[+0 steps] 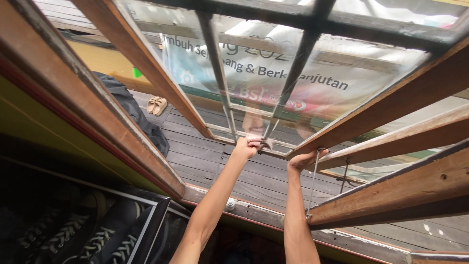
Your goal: The person sprays a cleaning solution onto a window and wipes the glass and wooden frame with a cloth. They repeatedly spray and wipe different sections of the window and sill area.
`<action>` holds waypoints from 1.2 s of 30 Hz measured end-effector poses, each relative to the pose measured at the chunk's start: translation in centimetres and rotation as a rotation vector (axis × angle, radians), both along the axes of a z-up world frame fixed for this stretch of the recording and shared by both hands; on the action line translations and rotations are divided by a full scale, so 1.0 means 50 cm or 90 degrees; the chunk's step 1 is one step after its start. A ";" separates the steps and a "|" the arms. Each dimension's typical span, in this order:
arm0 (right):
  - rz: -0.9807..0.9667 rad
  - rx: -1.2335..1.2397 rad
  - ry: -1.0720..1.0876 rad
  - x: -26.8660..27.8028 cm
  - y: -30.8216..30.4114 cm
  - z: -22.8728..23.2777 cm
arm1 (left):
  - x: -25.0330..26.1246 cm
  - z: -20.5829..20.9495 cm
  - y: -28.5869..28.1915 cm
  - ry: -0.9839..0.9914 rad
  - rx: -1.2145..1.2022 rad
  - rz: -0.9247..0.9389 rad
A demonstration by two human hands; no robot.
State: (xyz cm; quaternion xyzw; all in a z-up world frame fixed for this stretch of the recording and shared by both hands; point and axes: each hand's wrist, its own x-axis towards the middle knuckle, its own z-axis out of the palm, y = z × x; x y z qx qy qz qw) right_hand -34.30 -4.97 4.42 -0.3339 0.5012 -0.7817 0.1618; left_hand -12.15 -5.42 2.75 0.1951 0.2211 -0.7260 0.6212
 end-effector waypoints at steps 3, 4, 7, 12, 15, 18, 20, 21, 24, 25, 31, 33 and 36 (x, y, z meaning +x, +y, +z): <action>0.005 -0.002 0.002 -0.006 0.001 -0.007 | 0.002 0.017 -0.004 -0.014 -0.062 -0.029; 0.008 -0.001 0.001 -0.004 -0.001 -0.015 | 0.012 -0.001 -0.016 -0.015 -0.061 -0.027; 0.014 -0.008 0.005 -0.016 -0.019 -0.034 | 0.041 0.039 0.030 -0.082 -0.062 -0.023; 0.059 -0.137 -0.031 0.064 0.088 0.242 | 0.016 0.546 0.249 -0.070 -0.147 0.010; 0.021 -0.046 0.000 -0.012 -0.015 0.002 | 0.046 0.385 0.155 -0.029 -0.117 0.050; 0.016 -0.036 0.019 -0.010 -0.009 0.005 | 0.026 0.330 0.132 -0.037 -0.104 0.068; 0.035 -0.100 0.005 0.052 0.076 0.184 | 0.014 0.304 0.123 -0.044 -0.091 0.071; 0.052 -0.166 -0.010 0.079 0.110 0.286 | 0.006 0.291 0.117 -0.051 -0.081 0.073; 0.026 -0.011 0.015 0.009 0.032 0.047 | 0.014 0.089 0.011 -0.053 0.002 0.080; 0.026 -0.010 0.015 0.019 0.044 0.071 | 0.009 0.066 0.005 -0.053 0.003 0.080; 0.029 0.016 -0.045 0.003 0.018 0.042 | -0.026 -0.105 -0.048 -0.105 0.064 0.115; 0.036 0.026 -0.057 0.014 0.027 0.065 | -0.014 -0.119 -0.040 -0.684 -0.123 -0.169; 0.045 0.015 -0.042 -0.012 -0.013 -0.024 | -0.032 -0.028 -0.023 -0.325 0.035 -0.111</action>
